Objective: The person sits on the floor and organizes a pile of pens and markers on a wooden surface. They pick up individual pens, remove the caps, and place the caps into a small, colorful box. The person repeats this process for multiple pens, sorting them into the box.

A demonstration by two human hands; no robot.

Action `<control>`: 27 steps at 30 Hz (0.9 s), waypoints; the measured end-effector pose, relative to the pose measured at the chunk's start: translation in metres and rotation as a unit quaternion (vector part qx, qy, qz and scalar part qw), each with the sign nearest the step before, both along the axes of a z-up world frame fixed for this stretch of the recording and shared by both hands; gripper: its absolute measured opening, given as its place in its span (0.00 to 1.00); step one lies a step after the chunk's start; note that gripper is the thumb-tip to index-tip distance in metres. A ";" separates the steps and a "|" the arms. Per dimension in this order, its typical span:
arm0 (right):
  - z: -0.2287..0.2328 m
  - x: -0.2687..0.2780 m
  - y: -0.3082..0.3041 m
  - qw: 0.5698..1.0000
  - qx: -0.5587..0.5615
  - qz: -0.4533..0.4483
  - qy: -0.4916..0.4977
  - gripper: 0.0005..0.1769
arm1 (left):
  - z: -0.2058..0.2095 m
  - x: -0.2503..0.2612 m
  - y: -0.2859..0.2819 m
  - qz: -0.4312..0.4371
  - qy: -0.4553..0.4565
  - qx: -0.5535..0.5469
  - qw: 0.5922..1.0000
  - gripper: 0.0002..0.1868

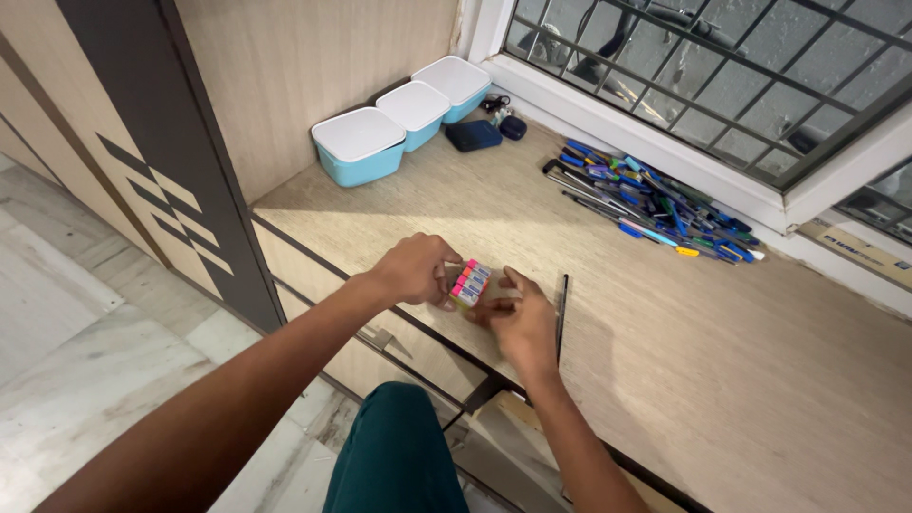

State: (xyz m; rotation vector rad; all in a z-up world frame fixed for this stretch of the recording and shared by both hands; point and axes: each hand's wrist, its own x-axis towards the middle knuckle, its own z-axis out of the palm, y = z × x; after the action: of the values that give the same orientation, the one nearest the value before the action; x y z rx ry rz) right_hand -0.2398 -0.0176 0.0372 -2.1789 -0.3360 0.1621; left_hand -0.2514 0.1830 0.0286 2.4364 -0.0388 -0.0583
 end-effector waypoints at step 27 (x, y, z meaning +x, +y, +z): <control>-0.004 0.023 -0.005 0.993 0.043 0.053 0.098 0.50 | -0.005 0.028 0.014 -0.012 0.026 0.180 0.983 0.46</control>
State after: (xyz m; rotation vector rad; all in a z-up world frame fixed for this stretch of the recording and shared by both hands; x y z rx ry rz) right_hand -0.2171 -0.0225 0.0335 -2.0408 -0.3415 0.4098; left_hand -0.2238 0.1975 0.0235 2.7941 -0.0363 -0.1523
